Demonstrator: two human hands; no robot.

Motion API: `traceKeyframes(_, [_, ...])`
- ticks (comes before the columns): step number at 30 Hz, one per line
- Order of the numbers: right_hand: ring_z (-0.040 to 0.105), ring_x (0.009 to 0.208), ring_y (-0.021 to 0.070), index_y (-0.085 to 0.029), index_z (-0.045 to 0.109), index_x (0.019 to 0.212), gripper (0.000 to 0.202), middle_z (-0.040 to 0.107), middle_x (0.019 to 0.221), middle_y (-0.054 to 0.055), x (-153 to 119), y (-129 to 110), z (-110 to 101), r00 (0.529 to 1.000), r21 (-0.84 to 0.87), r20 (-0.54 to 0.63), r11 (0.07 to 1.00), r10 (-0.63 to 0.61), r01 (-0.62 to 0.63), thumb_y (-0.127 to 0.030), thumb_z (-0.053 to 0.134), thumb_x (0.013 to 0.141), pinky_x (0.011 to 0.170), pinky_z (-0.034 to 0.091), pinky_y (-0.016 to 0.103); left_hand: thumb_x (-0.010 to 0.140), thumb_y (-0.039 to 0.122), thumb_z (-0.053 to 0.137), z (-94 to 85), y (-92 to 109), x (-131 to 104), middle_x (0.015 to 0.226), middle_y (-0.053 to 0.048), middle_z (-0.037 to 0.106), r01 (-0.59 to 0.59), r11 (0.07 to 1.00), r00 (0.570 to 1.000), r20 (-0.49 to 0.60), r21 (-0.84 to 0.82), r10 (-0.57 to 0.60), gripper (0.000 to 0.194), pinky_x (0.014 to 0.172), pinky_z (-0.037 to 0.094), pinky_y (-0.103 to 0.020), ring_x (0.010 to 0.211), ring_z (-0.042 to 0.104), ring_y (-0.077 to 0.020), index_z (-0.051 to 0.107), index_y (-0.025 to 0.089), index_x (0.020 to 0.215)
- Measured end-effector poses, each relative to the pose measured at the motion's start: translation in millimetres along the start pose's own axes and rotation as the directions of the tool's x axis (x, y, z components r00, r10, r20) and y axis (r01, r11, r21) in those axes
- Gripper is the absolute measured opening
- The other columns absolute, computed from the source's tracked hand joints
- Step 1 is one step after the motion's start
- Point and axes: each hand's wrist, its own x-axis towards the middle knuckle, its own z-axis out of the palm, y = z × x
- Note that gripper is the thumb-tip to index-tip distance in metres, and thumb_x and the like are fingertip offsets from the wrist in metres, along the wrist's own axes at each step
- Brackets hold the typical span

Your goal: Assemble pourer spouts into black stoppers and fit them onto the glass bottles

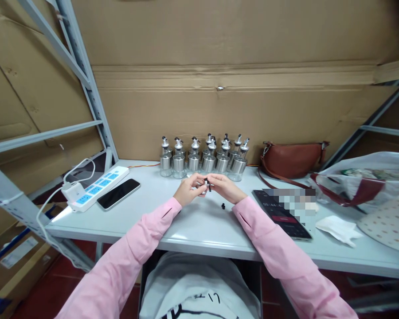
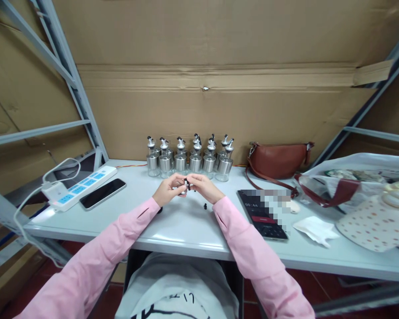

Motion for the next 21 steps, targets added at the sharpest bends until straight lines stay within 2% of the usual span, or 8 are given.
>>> traceKeyframes(4, [0.050, 0.063, 0.0102, -0.016, 0.061, 0.073, 0.031, 0.055, 0.066, -0.001, -1, 0, 5, 0.999, -0.023, -0.001, 0.999, -0.044, 0.044, -0.046, 0.069, 0.069, 0.065, 0.040, 0.026, 0.075, 0.036, 0.062, 0.7, 1, 0, 0.084, -0.002, 0.057, -0.030, 0.999, 1.000, -0.001, 0.031, 0.030, 0.038, 0.064, 0.057, -0.029, 0.074, 0.059, -0.0124, 0.051, 0.017, 0.106])
traceKeyframes(8, [0.053, 0.071, 0.0124, -0.020, 0.057, 0.079, 0.029, 0.058, 0.076, 0.000, 9, -13, 10, 0.968, -0.013, -0.140, 0.978, -0.208, 0.208, -0.048, 0.062, 0.075, 0.069, 0.043, 0.028, 0.080, 0.033, 0.057, -3.9, 2, 3, 0.111, -0.007, 0.055, -0.133, 0.980, 0.970, -0.183, 0.145, 0.159, 0.045, 0.070, 0.054, -0.026, 0.084, 0.060, -0.0133, 0.041, 0.022, 0.121])
traceKeyframes(11, [0.055, 0.070, 0.0136, -0.022, 0.050, 0.079, 0.027, 0.060, 0.075, 0.000, 37, -39, 4, 0.901, -0.108, -0.253, 0.935, -0.354, 0.337, -0.048, 0.055, 0.079, 0.068, 0.044, 0.029, 0.083, 0.032, 0.053, -10.3, 1, 5, 0.116, -0.008, 0.051, -0.170, 0.964, 0.913, -0.336, 0.203, 0.232, 0.040, 0.069, 0.051, -0.024, 0.080, 0.059, -0.0115, 0.041, 0.022, 0.119])
traceKeyframes(14, [0.053, 0.060, 0.0123, -0.021, 0.043, 0.070, 0.024, 0.053, 0.064, -0.002, 79, -72, -8, 0.789, -0.446, -0.330, 0.822, -0.519, 0.354, -0.040, 0.046, 0.084, 0.062, 0.043, 0.026, 0.084, 0.033, 0.048, -14.4, 0, 7, 0.109, -0.006, 0.050, -0.195, 0.962, 0.872, -0.414, 0.193, 0.260, 0.034, 0.070, 0.049, -0.025, 0.074, 0.057, -0.0098, 0.041, 0.021, 0.115])
traceKeyframes(15, [0.054, 0.060, 0.0128, -0.021, 0.042, 0.069, 0.022, 0.053, 0.063, -0.002, 94, -82, -13, 0.767, -0.584, -0.335, 0.759, -0.548, 0.288, -0.037, 0.044, 0.085, 0.062, 0.042, 0.026, 0.084, 0.034, 0.048, -14.8, -1, 7, 0.107, -0.006, 0.050, -0.200, 0.961, 0.867, -0.424, 0.189, 0.263, 0.033, 0.070, 0.049, -0.025, 0.073, 0.057, -0.0097, 0.041, 0.020, 0.114])
traceKeyframes(17, [0.056, 0.066, 0.0145, -0.019, 0.049, 0.074, 0.016, 0.059, 0.067, 0.002, 120, -99, -22, 0.741, -0.850, -0.281, 0.517, -0.611, 0.104, -0.030, 0.044, 0.085, 0.066, 0.042, 0.027, 0.084, 0.034, 0.047, -14.7, 0, 7, 0.107, -0.006, 0.050, -0.199, 0.962, 0.865, -0.428, 0.185, 0.261, 0.033, 0.070, 0.048, -0.025, 0.073, 0.056, -0.0098, 0.041, 0.020, 0.113])
traceKeyframes(19, [0.059, 0.076, 0.0173, -0.017, 0.056, 0.090, 0.016, 0.066, 0.083, 0.008, 141, -110, -29, 0.816, -0.987, -0.115, 0.155, -0.566, -0.032, -0.027, 0.046, 0.084, 0.070, 0.042, 0.028, 0.084, 0.034, 0.046, -14.3, 0, 7, 0.106, -0.006, 0.049, -0.193, 0.963, 0.869, -0.424, 0.189, 0.257, 0.031, 0.070, 0.047, -0.026, 0.073, 0.056, -0.0103, 0.042, 0.020, 0.111])
traceKeyframes(21, [0.060, 0.087, 0.0206, -0.017, 0.061, 0.098, 0.020, 0.067, 0.097, 0.011, 155, -114, -35, 0.926, -0.978, 0.038, -0.206, -0.376, -0.044, -0.024, 0.048, 0.083, 0.073, 0.041, 0.029, 0.085, 0.033, 0.045, -14.0, 1, 7, 0.105, -0.006, 0.049, -0.185, 0.962, 0.870, -0.422, 0.203, 0.256, 0.029, 0.071, 0.047, -0.026, 0.073, 0.056, -0.0108, 0.042, 0.019, 0.110])
